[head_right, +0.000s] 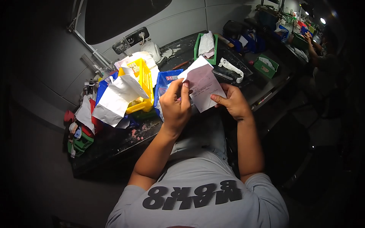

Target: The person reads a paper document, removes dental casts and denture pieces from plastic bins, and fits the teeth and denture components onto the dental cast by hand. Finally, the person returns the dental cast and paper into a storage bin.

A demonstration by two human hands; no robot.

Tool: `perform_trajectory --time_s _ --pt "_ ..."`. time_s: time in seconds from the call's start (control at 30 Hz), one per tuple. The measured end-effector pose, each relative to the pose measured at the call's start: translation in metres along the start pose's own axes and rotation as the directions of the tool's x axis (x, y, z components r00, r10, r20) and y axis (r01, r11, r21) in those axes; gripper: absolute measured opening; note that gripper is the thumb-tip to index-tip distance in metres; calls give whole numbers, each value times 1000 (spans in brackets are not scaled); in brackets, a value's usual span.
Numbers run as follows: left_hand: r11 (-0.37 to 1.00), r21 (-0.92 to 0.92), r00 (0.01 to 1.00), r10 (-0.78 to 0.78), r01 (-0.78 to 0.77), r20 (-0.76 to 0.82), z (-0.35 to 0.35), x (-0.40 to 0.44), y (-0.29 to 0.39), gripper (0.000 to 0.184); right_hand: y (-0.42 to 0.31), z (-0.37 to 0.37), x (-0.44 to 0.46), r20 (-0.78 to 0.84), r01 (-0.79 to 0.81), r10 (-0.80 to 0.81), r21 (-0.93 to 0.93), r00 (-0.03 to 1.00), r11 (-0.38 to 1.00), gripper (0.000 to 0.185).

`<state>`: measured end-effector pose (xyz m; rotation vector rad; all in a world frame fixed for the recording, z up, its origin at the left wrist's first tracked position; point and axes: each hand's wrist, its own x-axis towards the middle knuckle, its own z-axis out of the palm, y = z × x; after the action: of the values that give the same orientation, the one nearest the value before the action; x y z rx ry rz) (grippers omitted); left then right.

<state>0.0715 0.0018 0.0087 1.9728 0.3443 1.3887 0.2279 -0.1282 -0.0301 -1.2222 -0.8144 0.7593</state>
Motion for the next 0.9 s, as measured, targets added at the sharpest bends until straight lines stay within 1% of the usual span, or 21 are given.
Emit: perform_trajectory --time_s 0.07,0.1,0.13,0.17,0.2,0.27,0.33,0.4,0.53,0.6,0.63,0.7,0.73,0.77,0.8,0.83,0.87,0.9 --pt "999 -26 1000 -18 18 -2 -3 3 -4 13 11 -10 5 34 -48 49 -34 998 998 35" --pt "997 -53 998 -57 55 -29 -4 4 -7 14 7 -3 3 -29 -46 45 -18 999 999 25" --pt "992 -80 994 -98 93 -56 -5 5 -8 16 7 -4 2 -30 -50 49 -16 998 999 25" --pt "973 -181 987 -157 146 -46 -7 6 -9 17 8 -7 2 -31 -58 56 -49 998 997 25" --pt "972 -181 986 -161 150 -44 -8 8 -9 17 8 -8 2 -33 -65 63 -81 997 995 25" --pt "941 -296 973 -203 162 -113 -8 12 -8 17 6 -10 1 -41 -70 67 -88 997 994 26" --pt "940 -297 973 -206 167 -107 -9 14 -8 17 4 -11 1 -48 -72 67 -95 997 993 27" --pt "937 -322 972 -186 132 -142 -8 13 -7 19 3 -13 0 -61 -81 74 -127 995 989 28" --pt "957 -252 977 -176 143 -116 -10 7 -10 17 -2 -11 -2 -74 -84 75 -120 994 989 24" --pt "979 -171 987 -125 106 -99 -14 7 -7 15 -6 -10 -4 -71 -83 75 -115 995 990 22" --pt "979 -170 987 -128 110 -100 -16 6 -4 15 -6 -10 -4 -70 -86 78 -115 994 990 22" --pt "990 -83 992 -116 112 -41 -21 6 4 13 -7 -12 -5 -57 -48 39 -168 998 985 32" --pt "990 -81 992 -116 112 -44 -19 4 3 13 -8 -11 -7 -54 -48 39 -168 998 985 32" --pt "996 -4 996 90 -90 -25 -16 2 2 11 -9 -9 -10 -55 -30 29 -10 998 999 42" --pt "954 72 957 290 -290 8 -13 -2 0 11 -9 -7 -10 -53 -13 21 147 998 989 52" --pt "935 39 926 341 -351 159 -9 -11 1 13 -6 -17 -8 70 -47 33 199 997 979 77" --pt "915 -2 872 386 -404 302 -4 -22 3 17 -3 -22 -11 136 -56 11 330 991 942 78" --pt "889 -3 816 421 -458 395 1 -31 3 21 5 -22 -10 103 -15 -18 304 995 952 75"
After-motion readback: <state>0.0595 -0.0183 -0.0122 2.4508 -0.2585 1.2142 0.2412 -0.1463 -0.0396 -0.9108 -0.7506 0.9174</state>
